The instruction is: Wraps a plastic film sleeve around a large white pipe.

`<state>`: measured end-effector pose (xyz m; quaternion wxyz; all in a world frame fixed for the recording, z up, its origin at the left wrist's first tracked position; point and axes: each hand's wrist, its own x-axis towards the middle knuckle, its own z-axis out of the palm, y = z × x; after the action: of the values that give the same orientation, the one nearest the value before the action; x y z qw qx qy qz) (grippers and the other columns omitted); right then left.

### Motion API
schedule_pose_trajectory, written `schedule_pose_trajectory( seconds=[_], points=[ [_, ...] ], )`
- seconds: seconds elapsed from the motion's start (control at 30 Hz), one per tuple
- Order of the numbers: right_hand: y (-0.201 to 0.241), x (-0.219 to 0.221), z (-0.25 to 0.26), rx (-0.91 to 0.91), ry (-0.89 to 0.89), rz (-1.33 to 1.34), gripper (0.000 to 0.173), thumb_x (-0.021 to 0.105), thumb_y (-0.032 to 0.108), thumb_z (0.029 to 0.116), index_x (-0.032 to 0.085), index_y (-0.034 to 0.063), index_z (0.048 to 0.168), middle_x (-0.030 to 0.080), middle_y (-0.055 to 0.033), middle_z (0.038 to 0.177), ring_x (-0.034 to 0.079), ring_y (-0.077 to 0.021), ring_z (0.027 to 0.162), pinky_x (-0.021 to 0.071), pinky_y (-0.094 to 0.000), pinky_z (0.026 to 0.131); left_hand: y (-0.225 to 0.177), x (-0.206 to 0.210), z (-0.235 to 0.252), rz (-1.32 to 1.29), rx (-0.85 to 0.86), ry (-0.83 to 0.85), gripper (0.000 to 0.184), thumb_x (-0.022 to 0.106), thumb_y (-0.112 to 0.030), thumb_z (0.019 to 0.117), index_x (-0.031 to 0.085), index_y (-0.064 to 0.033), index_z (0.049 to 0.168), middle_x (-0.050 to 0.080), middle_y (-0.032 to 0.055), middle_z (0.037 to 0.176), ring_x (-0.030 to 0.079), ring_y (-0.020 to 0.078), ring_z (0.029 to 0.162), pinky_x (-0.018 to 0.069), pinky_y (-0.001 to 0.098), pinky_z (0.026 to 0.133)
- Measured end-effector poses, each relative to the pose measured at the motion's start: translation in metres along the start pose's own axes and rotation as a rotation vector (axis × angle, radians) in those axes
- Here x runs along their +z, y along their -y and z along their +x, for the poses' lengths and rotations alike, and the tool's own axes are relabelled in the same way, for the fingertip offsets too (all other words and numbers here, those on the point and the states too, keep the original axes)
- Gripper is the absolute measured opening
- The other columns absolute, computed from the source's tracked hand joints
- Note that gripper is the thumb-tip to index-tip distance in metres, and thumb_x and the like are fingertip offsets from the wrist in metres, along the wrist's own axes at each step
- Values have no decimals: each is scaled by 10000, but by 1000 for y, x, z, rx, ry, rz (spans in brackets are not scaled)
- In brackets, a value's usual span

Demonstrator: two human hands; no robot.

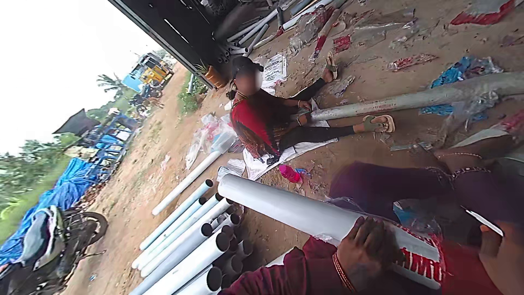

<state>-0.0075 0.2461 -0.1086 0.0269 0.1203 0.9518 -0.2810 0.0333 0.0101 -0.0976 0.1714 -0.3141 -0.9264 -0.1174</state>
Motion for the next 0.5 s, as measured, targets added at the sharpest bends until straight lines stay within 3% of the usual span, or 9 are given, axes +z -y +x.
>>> schedule_pose_trajectory(
  seconds=[0.13,0.3,0.37,0.43,0.5],
  points=[
    [-1,3,-1,-10,-66,-7,406,402,176,1085,554,-131,1304,626,-442,1104,608,-657,1055,453,-763,850,-3,-4,3,23,118,-44,173,614,-7,906,774,15,969,779,167,1020,765,280,989,596,334,911],
    [3,-7,-3,-15,-17,-49,415,410,188,1085,544,-126,1321,635,-435,1089,623,-640,1043,469,-743,857,-11,0,12,60,81,-60,151,619,-49,915,741,-12,996,732,115,941,723,228,867,590,285,763],
    [2,-10,-1,-15,-3,-57,426,409,200,1085,540,-121,1334,641,-426,1097,626,-632,1051,476,-733,867,-14,4,16,165,66,-19,207,631,-178,939,732,-10,1005,734,122,1008,721,231,909,581,305,758],
    [1,-10,-2,-23,2,-51,423,412,186,1083,537,-131,1334,637,-433,1102,623,-633,1059,473,-735,877,-20,7,17,239,38,35,466,663,-446,916,731,-4,1048,740,123,1049,720,232,950,576,334,801],
    [0,-9,-3,-45,-28,-29,394,431,160,1075,547,-144,1297,636,-430,1079,625,-631,1037,471,-727,867,-20,16,18,267,32,4,669,621,-658,858,727,-15,1009,734,115,981,711,235,888,562,348,753]
  ],
)
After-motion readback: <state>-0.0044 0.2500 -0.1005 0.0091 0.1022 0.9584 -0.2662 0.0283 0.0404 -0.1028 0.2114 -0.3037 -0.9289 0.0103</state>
